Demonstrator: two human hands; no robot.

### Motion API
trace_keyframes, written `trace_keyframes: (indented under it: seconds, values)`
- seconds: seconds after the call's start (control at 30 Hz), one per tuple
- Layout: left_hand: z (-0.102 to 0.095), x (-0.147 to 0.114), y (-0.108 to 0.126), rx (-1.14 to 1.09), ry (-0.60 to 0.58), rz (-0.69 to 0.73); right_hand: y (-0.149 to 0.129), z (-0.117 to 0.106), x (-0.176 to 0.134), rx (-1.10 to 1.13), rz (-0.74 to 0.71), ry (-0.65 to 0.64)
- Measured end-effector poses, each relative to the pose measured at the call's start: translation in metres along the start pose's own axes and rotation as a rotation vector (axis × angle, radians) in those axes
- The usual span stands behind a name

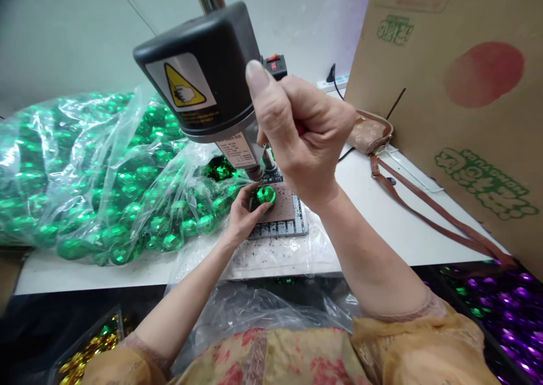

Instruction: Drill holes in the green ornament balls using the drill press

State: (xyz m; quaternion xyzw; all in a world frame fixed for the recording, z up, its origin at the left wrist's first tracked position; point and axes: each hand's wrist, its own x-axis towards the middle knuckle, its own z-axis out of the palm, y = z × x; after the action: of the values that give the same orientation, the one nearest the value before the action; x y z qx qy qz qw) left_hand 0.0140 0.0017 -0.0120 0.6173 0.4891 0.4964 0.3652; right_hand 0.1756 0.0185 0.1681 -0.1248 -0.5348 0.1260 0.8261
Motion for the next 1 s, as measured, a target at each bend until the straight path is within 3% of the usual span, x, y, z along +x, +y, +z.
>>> trace_keyframes:
  seconds: [0.4,0.7,1.0]
  values:
    - [0.009,-0.006,0.008,0.046,-0.014,0.018,-0.009,-0.006,-0.011,-0.176,0.074,-0.040]
    - [0.010,-0.006,0.009,0.031,-0.011,0.037,0.014,-0.006,-0.024,-0.160,-0.153,0.091]
    - [0.010,-0.006,0.006,0.009,0.008,0.034,0.023,-0.013,-0.033,-0.124,-0.233,0.087]
